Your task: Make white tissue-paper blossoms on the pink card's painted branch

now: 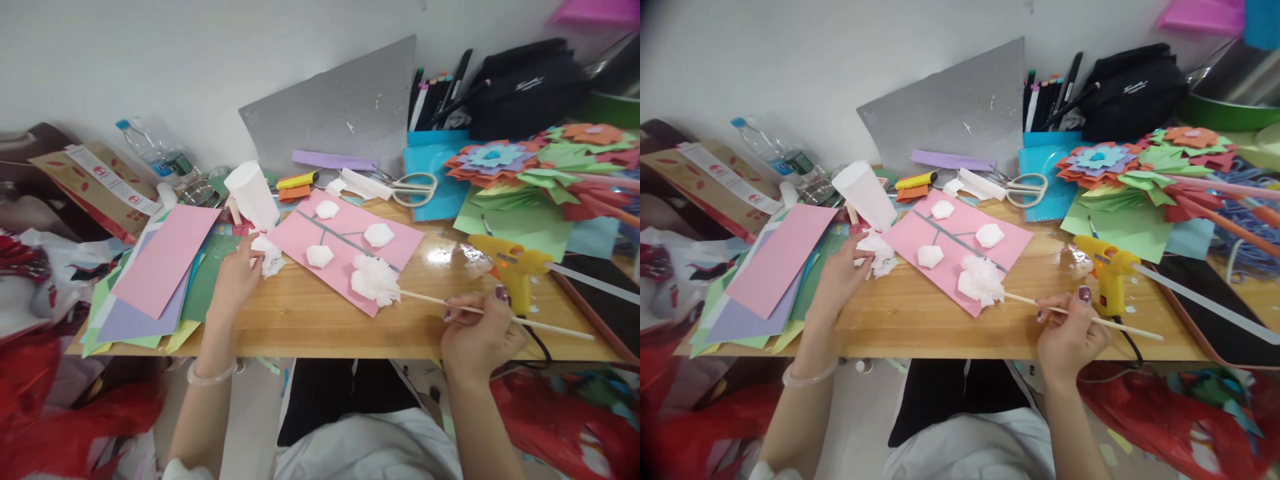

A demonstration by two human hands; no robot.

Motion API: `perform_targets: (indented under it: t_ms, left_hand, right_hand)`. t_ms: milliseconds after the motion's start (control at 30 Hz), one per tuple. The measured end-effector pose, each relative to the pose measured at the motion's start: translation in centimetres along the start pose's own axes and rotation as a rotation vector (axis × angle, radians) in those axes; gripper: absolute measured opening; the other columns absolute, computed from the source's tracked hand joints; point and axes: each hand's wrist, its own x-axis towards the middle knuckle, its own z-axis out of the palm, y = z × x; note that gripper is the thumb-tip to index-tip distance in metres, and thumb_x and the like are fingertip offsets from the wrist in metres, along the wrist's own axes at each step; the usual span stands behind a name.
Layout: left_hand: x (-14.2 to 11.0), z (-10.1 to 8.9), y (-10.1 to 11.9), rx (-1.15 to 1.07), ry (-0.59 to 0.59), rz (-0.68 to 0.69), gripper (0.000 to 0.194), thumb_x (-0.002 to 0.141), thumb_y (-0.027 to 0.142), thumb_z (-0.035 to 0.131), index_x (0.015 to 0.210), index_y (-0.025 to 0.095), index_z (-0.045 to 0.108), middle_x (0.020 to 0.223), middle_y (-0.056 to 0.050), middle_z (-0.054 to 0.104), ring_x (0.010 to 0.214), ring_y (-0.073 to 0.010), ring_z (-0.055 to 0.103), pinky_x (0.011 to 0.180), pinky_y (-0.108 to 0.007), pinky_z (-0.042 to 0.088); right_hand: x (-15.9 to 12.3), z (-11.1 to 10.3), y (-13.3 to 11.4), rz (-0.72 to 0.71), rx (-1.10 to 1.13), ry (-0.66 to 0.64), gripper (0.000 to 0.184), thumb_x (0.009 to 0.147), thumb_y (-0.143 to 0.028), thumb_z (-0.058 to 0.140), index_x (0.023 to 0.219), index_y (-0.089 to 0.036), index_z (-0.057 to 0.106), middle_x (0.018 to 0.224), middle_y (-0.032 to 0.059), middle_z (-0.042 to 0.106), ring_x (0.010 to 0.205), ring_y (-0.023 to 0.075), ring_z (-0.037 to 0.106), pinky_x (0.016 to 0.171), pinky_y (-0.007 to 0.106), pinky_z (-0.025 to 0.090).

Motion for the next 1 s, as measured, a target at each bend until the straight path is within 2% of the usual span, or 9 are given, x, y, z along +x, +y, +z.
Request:
perform_targets:
  t_ms: [167, 233, 367, 467, 533, 667, 767, 833, 1000]
  left_hand:
    - [-0.4, -1.0, 0.6, -0.200, 0.035, -0.057, 0.052, 0.083, 0.024, 0.057, 0.134, 0.020, 0.051, 0.105, -0.007, 0.079, 0.106, -0.0260, 0.072, 0.090, -0.039, 0.055]
    - [-0.6, -0.9, 0.9, -0.249, 0.015, -0.049, 0.053, 0.081, 0.023, 0.059, 0.133, 0.020, 0.051, 0.100, -0.007, 0.079, 0.102, -0.0248, 0.074, 0.091, -0.039, 0.055]
    - [-1.5, -0.4, 1.2, -0.237, -0.142, 0.010, 0.052, 0.082, 0.021, 0.057, 0.134, 0.023, 0.050, 0.099, -0.004, 0.080, 0.102, -0.0240, 0.074, 0.097, -0.042, 0.054]
    - [-2.4, -0.7, 1.1, -0.254, -0.267, 0.032, 0.052, 0.083, 0.020, 0.052, 0.135, 0.024, 0.048, 0.109, -0.005, 0.078, 0.106, -0.0235, 0.073, 0.099, -0.044, 0.054]
    - [-2.9, -1.2, 1.0, -0.263, -0.303, 0.038, 0.050, 0.082, 0.021, 0.051, 0.133, 0.024, 0.051, 0.116, -0.007, 0.076, 0.110, -0.0239, 0.071, 0.100, -0.044, 0.053]
    - [-3.5, -1.6, 0.6, -0.266, -0.215, -0.001, 0.039, 0.083, 0.026, 0.056, 0.121, 0.023, 0.060, 0.112, -0.007, 0.076, 0.107, -0.0240, 0.071, 0.099, -0.042, 0.052]
    - [-3.4, -0.3, 0.4, -0.217, -0.118, -0.023, 0.028, 0.083, 0.029, 0.059, 0.110, 0.022, 0.064, 0.100, -0.006, 0.076, 0.096, -0.0232, 0.071, 0.093, -0.040, 0.053]
    - [-3.1, 0.8, 0.2, -0.132, -0.074, -0.012, 0.023, 0.084, 0.029, 0.059, 0.105, 0.021, 0.065, 0.101, -0.007, 0.073, 0.093, -0.0236, 0.068, 0.090, -0.040, 0.053]
    - [-2.5, 2.0, 0.0, 0.008, -0.101, 0.027, 0.011, 0.086, 0.031, 0.056, 0.086, 0.021, 0.062, 0.096, -0.008, 0.066, 0.091, -0.0246, 0.063, 0.086, -0.040, 0.050]
  right_hand:
    - [0.1, -0.1, 0.1, 0.012, 0.020, 0.006, 0.044, 0.084, -0.044, 0.057, 0.048, -0.019, 0.061, 0.041, -0.0016, 0.054, 0.036, 0.0109, 0.045, 0.039, 0.026, 0.030]
    - [0.1, -0.1, 0.1, 0.015, 0.026, 0.017, 0.042, 0.083, -0.043, 0.058, 0.048, -0.020, 0.062, 0.041, -0.0019, 0.055, 0.036, 0.0111, 0.044, 0.038, 0.026, 0.029]
    - [0.1, 0.0, 0.1, 0.004, 0.063, 0.024, 0.042, 0.081, -0.042, 0.060, 0.045, -0.019, 0.060, 0.040, -0.0018, 0.054, 0.035, 0.0098, 0.043, 0.040, 0.026, 0.032]
    - [0.2, 0.0, 0.1, 0.003, 0.065, 0.022, 0.043, 0.081, -0.042, 0.060, 0.045, -0.019, 0.060, 0.039, -0.0017, 0.052, 0.034, 0.0095, 0.043, 0.038, 0.026, 0.031]
    - [0.2, -0.1, 0.1, 0.010, 0.069, 0.019, 0.042, 0.082, -0.040, 0.059, 0.046, -0.018, 0.060, 0.040, -0.0014, 0.053, 0.035, 0.0095, 0.043, 0.038, 0.025, 0.030]
    - [0.2, -0.4, 0.3, 0.004, 0.071, 0.009, 0.043, 0.085, -0.038, 0.058, 0.047, -0.018, 0.059, 0.040, -0.0014, 0.053, 0.036, 0.0096, 0.044, 0.038, 0.025, 0.031]
    - [0.2, -0.3, 0.3, -0.007, 0.070, 0.008, 0.043, 0.085, -0.039, 0.057, 0.047, -0.019, 0.059, 0.040, -0.0019, 0.052, 0.036, 0.0098, 0.043, 0.036, 0.025, 0.029]
    - [0.2, -0.3, 0.2, -0.010, 0.074, 0.012, 0.043, 0.085, -0.040, 0.057, 0.046, -0.020, 0.058, 0.040, -0.0021, 0.051, 0.035, 0.0097, 0.042, 0.036, 0.025, 0.028]
    - [0.1, -0.2, 0.1, 0.004, 0.061, 0.017, 0.043, 0.082, -0.041, 0.059, 0.045, -0.019, 0.057, 0.039, -0.0022, 0.051, 0.034, 0.0090, 0.042, 0.038, 0.025, 0.030]
